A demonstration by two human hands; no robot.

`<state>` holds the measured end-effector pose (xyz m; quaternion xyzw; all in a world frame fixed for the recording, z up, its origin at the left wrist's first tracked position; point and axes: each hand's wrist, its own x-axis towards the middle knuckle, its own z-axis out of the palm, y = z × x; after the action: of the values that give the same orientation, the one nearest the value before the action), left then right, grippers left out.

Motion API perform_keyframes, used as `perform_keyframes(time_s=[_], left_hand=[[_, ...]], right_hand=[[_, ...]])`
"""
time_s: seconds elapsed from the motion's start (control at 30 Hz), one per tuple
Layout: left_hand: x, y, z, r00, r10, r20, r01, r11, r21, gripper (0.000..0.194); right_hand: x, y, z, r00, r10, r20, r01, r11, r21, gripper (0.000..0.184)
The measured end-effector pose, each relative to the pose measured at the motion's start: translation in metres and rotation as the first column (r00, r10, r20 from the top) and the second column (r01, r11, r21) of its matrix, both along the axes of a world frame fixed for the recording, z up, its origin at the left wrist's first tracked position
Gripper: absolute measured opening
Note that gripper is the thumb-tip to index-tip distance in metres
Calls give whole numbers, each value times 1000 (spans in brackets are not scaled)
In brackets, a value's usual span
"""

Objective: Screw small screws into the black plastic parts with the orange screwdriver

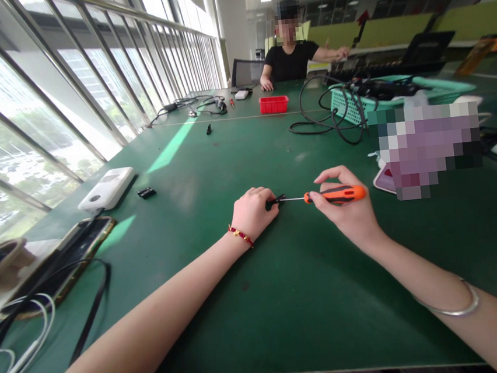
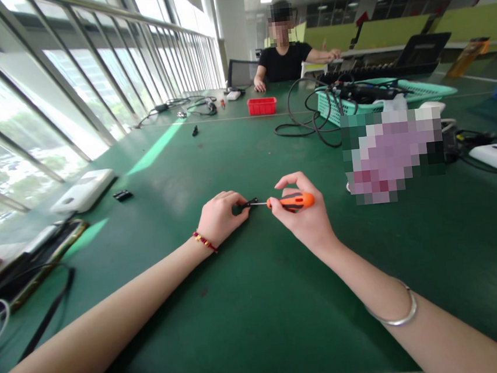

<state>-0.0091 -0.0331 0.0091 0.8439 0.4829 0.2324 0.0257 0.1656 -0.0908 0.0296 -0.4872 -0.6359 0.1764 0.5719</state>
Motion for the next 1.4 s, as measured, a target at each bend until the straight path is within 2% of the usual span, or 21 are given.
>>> perform_keyframes(time_s=[0.13, 0.27, 0.37, 0.43, 0.53, 0.63, 0.8, 0.87, 1.0, 1.07, 1.2, 1.27, 1.33, 1.4], left_hand=[[1, 0, 0, 1000, 9, -14, -9, 1000, 3, 11], [1, -1, 1, 1000, 16, -23, -16, 1000, -5, 10], [1, -1, 1, 1000, 16, -22, -16, 1000, -7, 10], [1, -1, 0, 1000, 17, -23, -17, 1000, -2, 10], [1, 0, 0, 1000, 16, -27, -16, 1000, 1, 10], [1, -1, 1, 999, 18, -29, -18, 1000, -2, 10], [1, -1, 1, 999, 24, -30, -24, 1000, -3, 10], [1, -1, 1, 999, 23, -31, -23, 1000, -5, 10], [1, 0, 1, 999, 16, -32, -16, 1000, -15, 10], [0, 0, 1, 1000, 12, -28, -13, 1000, -18, 10], [0, 0, 1, 1000, 12, -22, -12, 1000, -14, 10], [1, 0, 1, 1000, 16, -22, -16, 1000, -11, 10], [1, -1, 1, 1000, 19, -24, -20, 1000, -8, 10], [1, -1, 1, 999, 20, -29, -20, 1000, -9, 10]], right_hand=[[-2, 0, -2, 996, 48, -76, -43, 998, 54, 30], [-5, -6, 1, 1000, 6, 8, -5, 1000, -4, 17], [-7, -9, 3, 999, -21, 46, 23, 999, -27, 15], [-6, -8, 2, 999, -42, 25, 41, 999, 30, 15], [-5, -5, -2, 999, -30, -30, 33, 991, 132, 26], [-5, -5, -3, 999, -1, -32, 5, 989, 147, 36], [-9, -11, 1, 997, -40, 71, 37, 998, 42, 15], [-9, -12, 1, 996, -38, 76, 34, 998, 53, 14], [-9, -10, -1, 1000, -12, 17, 10, 988, 154, 35], [-8, -10, -1, 1000, -5, 15, 3, 989, 151, 40], [-8, -12, 0, 996, -20, 91, 17, 999, 32, 17], [-8, -13, 0, 995, -24, 99, 20, 999, 40, 12], [-9, -12, -1, 997, -31, 71, 23, 994, 109, 17], [-8, -11, -2, 999, -32, 30, 27, 986, 166, 31]])
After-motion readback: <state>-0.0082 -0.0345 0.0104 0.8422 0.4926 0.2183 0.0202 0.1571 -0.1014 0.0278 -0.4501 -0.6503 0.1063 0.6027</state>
